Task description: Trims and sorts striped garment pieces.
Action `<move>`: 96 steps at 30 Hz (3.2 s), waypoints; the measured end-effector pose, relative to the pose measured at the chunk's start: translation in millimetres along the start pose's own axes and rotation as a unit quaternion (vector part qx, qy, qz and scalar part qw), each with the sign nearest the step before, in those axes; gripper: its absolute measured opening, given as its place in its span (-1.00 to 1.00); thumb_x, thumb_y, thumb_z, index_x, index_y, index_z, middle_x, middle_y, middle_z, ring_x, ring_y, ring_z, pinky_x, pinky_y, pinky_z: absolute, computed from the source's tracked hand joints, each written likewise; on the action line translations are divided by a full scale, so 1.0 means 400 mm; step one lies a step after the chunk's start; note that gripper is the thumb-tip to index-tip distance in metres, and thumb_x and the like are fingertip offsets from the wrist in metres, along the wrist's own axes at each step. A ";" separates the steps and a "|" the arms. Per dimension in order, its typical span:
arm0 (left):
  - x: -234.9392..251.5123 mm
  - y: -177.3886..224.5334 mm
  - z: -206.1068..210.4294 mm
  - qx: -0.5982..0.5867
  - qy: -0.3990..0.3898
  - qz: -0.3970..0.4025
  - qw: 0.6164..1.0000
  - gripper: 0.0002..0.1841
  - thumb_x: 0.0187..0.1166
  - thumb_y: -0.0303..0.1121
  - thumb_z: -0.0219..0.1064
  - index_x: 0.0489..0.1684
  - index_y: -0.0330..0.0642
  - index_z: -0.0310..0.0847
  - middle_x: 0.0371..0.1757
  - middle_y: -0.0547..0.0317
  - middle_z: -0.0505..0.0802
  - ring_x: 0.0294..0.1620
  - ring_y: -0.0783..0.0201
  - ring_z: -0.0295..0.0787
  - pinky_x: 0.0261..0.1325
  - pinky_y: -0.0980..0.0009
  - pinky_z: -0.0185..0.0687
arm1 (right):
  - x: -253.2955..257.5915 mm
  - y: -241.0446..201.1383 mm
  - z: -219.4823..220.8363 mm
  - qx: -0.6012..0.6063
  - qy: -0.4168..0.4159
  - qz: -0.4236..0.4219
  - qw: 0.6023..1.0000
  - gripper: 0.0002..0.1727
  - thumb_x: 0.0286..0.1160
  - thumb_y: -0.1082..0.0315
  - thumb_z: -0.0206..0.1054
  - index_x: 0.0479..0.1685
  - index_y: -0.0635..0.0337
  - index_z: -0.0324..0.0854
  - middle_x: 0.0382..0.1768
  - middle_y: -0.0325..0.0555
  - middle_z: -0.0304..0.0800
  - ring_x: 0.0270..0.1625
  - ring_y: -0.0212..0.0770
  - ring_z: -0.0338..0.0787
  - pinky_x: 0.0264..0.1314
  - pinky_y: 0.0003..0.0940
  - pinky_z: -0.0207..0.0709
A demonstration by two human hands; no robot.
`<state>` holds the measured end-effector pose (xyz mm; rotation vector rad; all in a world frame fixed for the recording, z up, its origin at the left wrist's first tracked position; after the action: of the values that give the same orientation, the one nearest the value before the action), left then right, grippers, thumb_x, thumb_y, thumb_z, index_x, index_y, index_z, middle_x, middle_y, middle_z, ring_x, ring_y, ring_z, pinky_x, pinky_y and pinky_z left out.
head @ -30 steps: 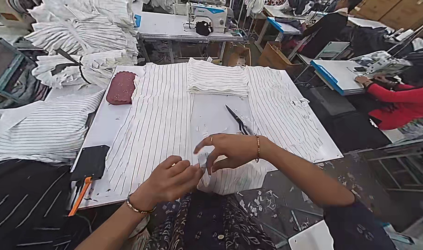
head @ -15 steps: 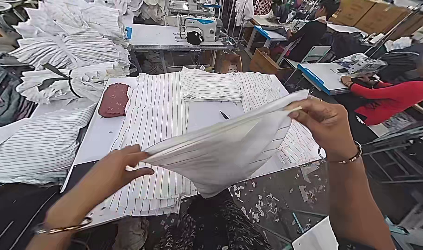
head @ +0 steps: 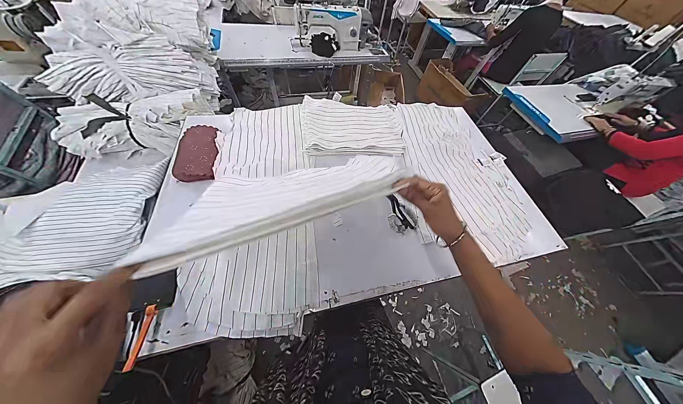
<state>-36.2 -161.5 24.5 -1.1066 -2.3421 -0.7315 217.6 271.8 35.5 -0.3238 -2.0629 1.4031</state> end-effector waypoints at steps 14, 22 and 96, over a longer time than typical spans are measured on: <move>-0.081 0.497 0.531 -0.273 -0.291 0.040 0.916 -0.59 0.50 -0.30 0.48 0.21 -0.42 0.76 0.12 -0.29 0.87 0.16 -0.28 0.84 0.24 -0.18 0.68 | -0.293 0.316 0.177 -0.024 -0.092 0.066 0.993 -0.71 0.38 0.58 0.21 -0.14 0.38 0.87 -0.08 0.07 0.93 0.09 -0.21 0.84 0.36 -0.36 0.56; -0.160 0.565 0.600 -0.347 -0.194 0.106 0.911 -0.85 0.50 -0.48 0.37 -0.24 -0.34 0.87 -0.22 -0.13 0.89 -0.13 -0.07 0.89 0.02 0.17 0.80 | -0.209 0.355 0.010 -0.240 -0.013 0.079 0.967 -0.68 0.36 0.65 0.18 -0.10 0.33 0.86 0.26 0.21 0.78 0.41 0.14 0.70 0.47 0.06 0.54; -0.247 0.575 0.663 -0.381 -0.216 0.059 0.897 -0.86 0.47 -0.38 0.42 -0.25 -0.07 0.95 0.01 0.08 0.94 0.04 -0.05 0.84 0.02 -0.01 0.64 | -0.578 0.160 0.125 -0.031 -0.077 0.557 0.826 -0.64 0.63 0.03 0.37 -0.26 0.18 0.59 -0.57 -0.35 0.51 -0.50 -0.46 0.51 -0.31 -0.43 0.42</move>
<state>160.4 73.2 -173.1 -1.8801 -2.3331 -1.5716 358.8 140.6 -115.8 -1.7008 -2.0794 2.0065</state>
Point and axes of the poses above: each hand's wrist, its own x-axis towards the middle knuckle, its own z-axis out of the palm, y = z × x, the point moved 1 cm from there along x, towards the middle knuckle
